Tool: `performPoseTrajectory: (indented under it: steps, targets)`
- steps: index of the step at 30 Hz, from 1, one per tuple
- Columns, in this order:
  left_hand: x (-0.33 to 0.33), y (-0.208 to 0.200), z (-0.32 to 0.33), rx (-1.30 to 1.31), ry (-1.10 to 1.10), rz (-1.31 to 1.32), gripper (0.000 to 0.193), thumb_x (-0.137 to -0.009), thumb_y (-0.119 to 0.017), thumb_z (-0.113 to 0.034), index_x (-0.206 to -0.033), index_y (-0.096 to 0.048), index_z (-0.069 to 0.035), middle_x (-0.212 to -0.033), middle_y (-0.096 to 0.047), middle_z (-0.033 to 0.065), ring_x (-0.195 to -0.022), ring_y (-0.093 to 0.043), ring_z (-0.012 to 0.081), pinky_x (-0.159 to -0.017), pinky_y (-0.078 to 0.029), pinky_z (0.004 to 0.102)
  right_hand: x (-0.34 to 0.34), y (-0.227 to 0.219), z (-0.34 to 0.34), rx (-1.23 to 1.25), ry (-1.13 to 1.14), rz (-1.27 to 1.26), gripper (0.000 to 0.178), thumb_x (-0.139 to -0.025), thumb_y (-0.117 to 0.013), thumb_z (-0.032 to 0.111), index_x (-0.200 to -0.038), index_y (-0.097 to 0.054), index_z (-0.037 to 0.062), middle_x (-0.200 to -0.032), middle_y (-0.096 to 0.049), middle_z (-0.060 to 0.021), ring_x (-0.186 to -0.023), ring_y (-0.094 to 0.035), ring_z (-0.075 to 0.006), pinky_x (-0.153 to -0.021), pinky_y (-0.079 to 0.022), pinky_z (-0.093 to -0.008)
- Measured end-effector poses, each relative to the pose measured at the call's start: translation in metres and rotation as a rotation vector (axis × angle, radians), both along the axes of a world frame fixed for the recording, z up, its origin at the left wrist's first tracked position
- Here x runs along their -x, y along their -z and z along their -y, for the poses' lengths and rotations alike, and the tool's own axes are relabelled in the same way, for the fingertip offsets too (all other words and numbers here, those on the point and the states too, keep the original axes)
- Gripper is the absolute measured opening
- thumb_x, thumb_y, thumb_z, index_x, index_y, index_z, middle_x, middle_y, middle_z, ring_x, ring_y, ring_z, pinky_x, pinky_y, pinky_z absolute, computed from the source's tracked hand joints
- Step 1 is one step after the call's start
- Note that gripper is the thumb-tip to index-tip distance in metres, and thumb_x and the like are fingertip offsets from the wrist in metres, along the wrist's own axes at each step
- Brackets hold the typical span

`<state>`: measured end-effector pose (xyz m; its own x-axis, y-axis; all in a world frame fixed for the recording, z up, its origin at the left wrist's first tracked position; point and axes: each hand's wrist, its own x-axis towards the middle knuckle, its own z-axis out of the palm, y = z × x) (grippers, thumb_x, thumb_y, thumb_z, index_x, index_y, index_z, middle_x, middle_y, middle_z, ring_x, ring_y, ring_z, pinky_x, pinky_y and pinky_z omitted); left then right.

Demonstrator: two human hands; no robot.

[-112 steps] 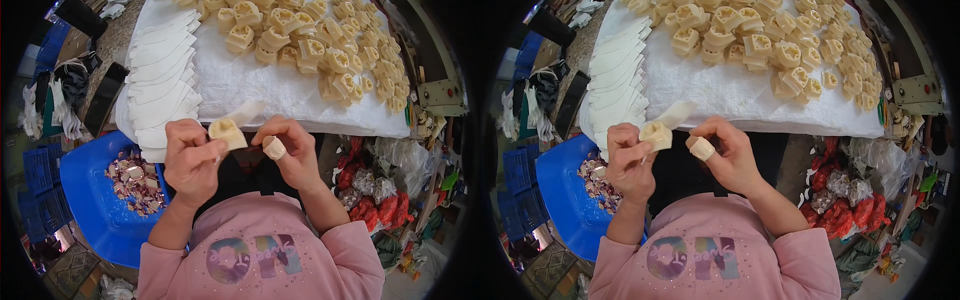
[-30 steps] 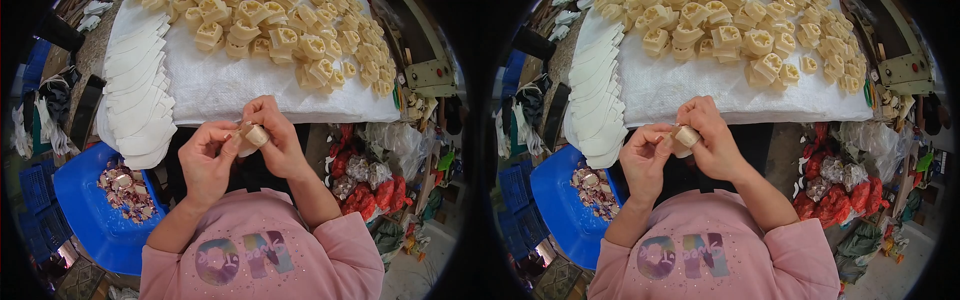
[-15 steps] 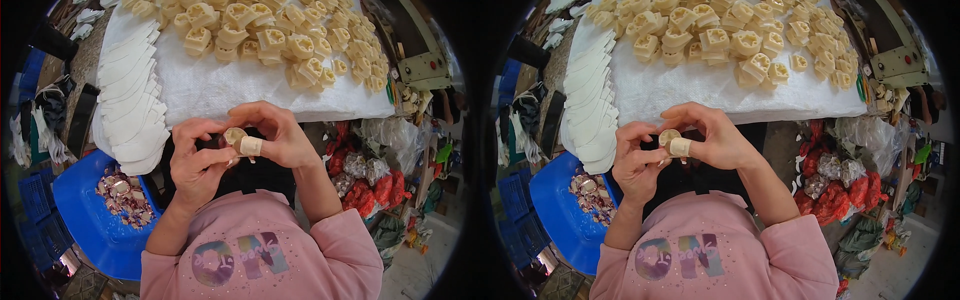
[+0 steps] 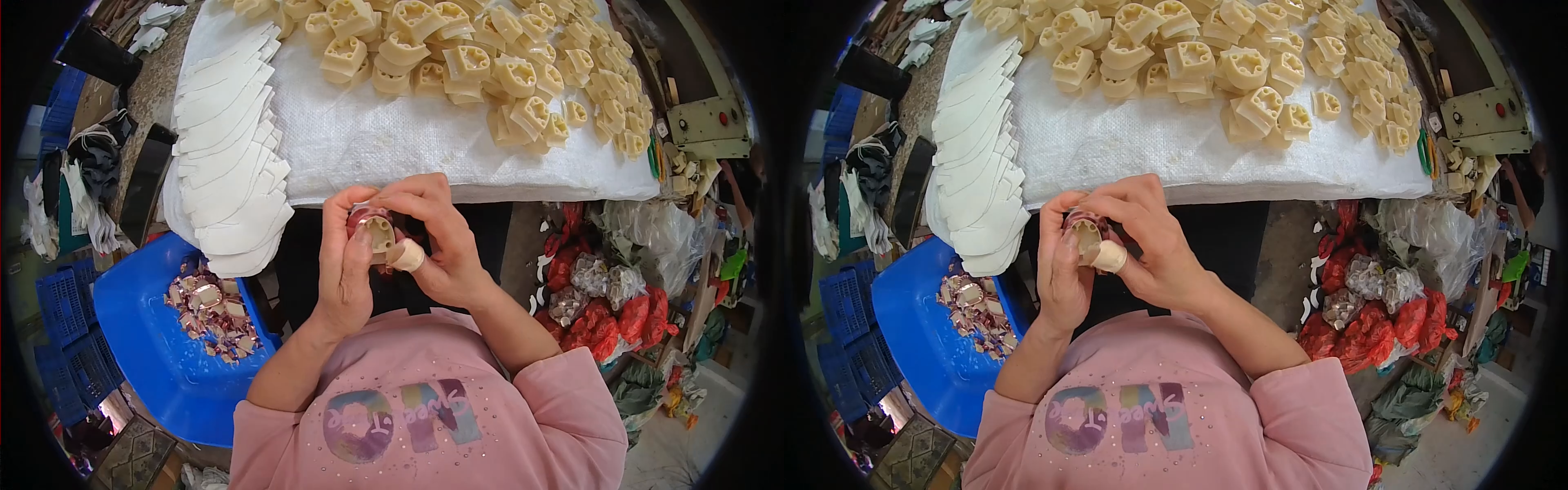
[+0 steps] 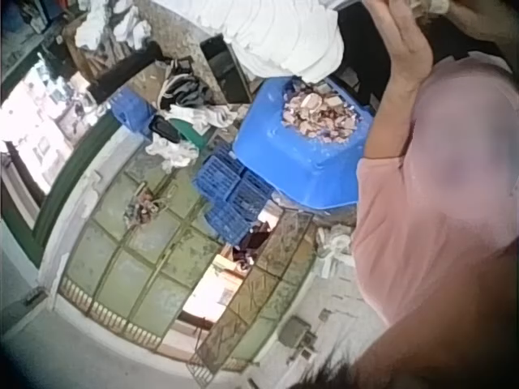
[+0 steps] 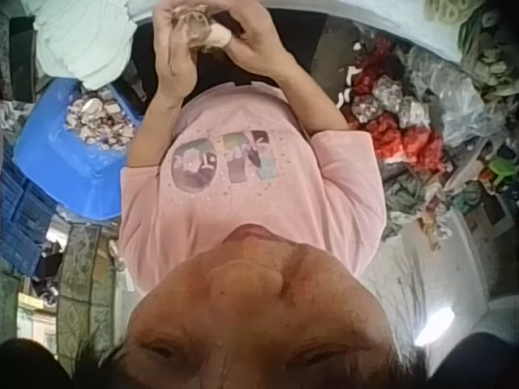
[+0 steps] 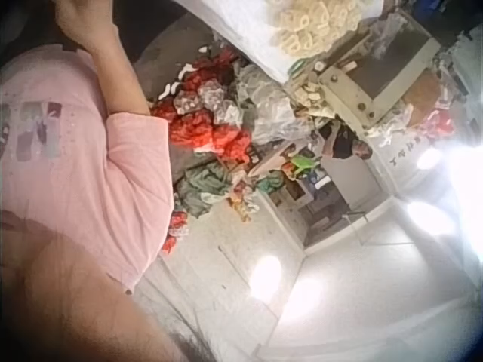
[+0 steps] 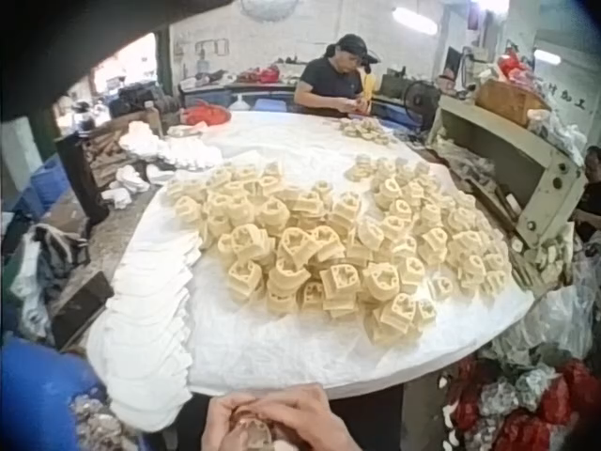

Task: Attaching white lining pieces to beige shoe components at a workshop table.

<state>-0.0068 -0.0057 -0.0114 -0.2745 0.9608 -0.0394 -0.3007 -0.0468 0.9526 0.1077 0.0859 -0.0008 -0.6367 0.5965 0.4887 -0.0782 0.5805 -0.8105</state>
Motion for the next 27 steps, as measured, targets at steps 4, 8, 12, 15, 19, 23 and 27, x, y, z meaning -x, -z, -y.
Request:
performPoseTrajectory:
  steps: [4,8,12,15,19,23,27]
  targets:
    - [-0.001,-0.004,0.004,-0.067,0.104,0.146,0.066,-0.094,-0.036,-0.049,-0.137,-0.019,-0.002,-0.109,-0.049,0.0102,-0.087,-0.051,0.0107,-0.071,-0.045,0.0222,0.004,-0.018,0.000,0.787,-0.163,0.011,0.018,-0.091,-0.052,0.022,-0.101,-0.056,0.0072,-0.091,-0.055,-0.0077,-0.062,-0.056,-0.0112,-0.045,-0.048,-0.0205]
    - [-0.016,-0.019,-0.006,-0.066,-0.058,0.124,0.075,-0.092,-0.032,-0.058,-0.139,-0.017,-0.001,-0.110,-0.051,0.0111,-0.085,-0.053,0.0103,-0.069,-0.045,0.0210,0.010,-0.018,-0.015,1.167,-0.367,0.066,0.015,-0.091,-0.052,0.023,-0.092,-0.055,0.0080,-0.070,-0.056,-0.0019,-0.043,-0.053,-0.0089,-0.032,-0.043,-0.0200]
    - [-0.019,-0.018,-0.003,-0.066,-0.124,-0.184,0.075,-0.092,-0.029,-0.058,-0.135,-0.025,0.003,-0.112,-0.049,0.0132,-0.091,-0.052,0.0130,-0.074,-0.044,0.0230,0.007,-0.003,-0.011,1.098,-0.464,0.070,0.016,-0.090,-0.053,0.024,-0.088,-0.053,0.0080,-0.078,-0.058,-0.0039,-0.049,-0.055,-0.0079,-0.035,-0.043,-0.0183]
    - [-0.019,-0.012,-0.003,-0.067,-0.162,-0.302,0.071,-0.094,-0.028,-0.055,-0.128,-0.033,0.007,-0.111,-0.048,0.0130,-0.092,-0.051,0.0131,-0.074,-0.042,0.0224,0.009,0.006,0.002,0.964,-0.367,0.003,0.016,-0.090,-0.052,0.023,-0.090,-0.053,0.0075,-0.092,-0.056,-0.0053,-0.055,-0.055,-0.0064,-0.036,-0.043,-0.0165]
    - [-0.017,-0.014,-0.005,-0.077,-0.230,-0.341,0.060,-0.096,-0.027,-0.046,-0.127,-0.033,0.004,-0.108,-0.049,0.0124,-0.090,-0.049,0.0115,-0.076,-0.041,0.0228,0.016,0.016,0.009,0.463,-0.216,-0.123,0.018,-0.094,-0.043,0.016,-0.101,-0.055,0.0057,-0.101,-0.052,-0.0038,-0.084,-0.055,-0.0138,-0.075,-0.047,-0.0265]
    - [-0.012,-0.010,-0.012,-0.070,-0.318,-0.178,0.046,-0.097,-0.031,-0.033,-0.129,-0.032,0.001,-0.104,-0.048,0.0098,-0.086,-0.048,0.0100,-0.076,-0.039,0.0230,0.019,0.006,0.026,0.789,-0.202,-0.234,0.028,-0.092,-0.044,0.014,-0.117,-0.050,0.0033,-0.108,-0.049,-0.0092,-0.097,-0.050,-0.0188,-0.086,-0.039,-0.0290]
    - [-0.012,-0.010,-0.012,-0.061,-0.306,-0.156,0.040,-0.096,-0.033,-0.023,-0.129,-0.033,-0.001,-0.100,-0.048,0.0068,-0.085,-0.047,0.0091,-0.075,-0.039,0.0227,0.017,0.008,0.022,0.723,-0.259,-0.247,0.032,-0.092,-0.042,0.013,-0.122,-0.046,0.0023,-0.106,-0.050,-0.0115,-0.099,-0.048,-0.0198,-0.087,-0.038,-0.0288]
